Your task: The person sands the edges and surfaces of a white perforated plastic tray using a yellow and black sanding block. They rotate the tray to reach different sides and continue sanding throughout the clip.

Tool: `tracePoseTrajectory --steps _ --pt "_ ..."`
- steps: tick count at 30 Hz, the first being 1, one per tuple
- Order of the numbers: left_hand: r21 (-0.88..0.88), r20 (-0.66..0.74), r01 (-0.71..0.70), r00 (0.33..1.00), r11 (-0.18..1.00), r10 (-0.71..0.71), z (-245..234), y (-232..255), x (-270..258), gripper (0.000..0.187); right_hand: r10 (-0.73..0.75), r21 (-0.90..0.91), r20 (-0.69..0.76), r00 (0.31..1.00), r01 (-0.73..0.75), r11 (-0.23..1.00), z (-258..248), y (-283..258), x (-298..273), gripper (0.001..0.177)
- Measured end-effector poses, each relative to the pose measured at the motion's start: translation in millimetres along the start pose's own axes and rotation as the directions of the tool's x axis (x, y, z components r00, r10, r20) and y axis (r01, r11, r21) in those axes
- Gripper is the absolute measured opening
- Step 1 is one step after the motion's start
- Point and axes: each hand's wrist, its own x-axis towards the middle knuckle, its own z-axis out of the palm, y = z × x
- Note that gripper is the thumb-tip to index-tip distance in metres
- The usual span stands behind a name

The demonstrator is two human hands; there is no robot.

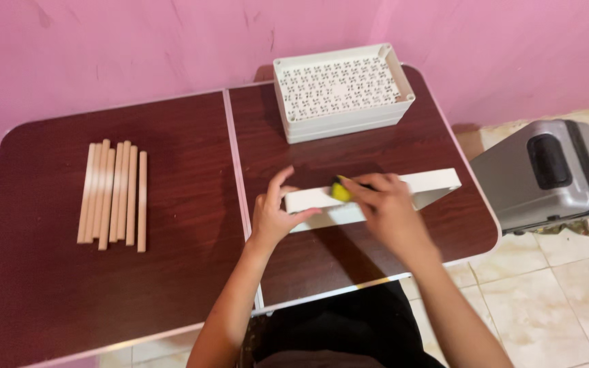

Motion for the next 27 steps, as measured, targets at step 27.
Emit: tracePoseTrajectory --steps 27 --pt "-0.221 0.037 0.198 0.98 0.955 -0.195 5.6 1.7 -2.6 0.047 -0.197 -0.086 0.153 0.968 0.212 0.973 -25.6 23.9 12.5 0.044"
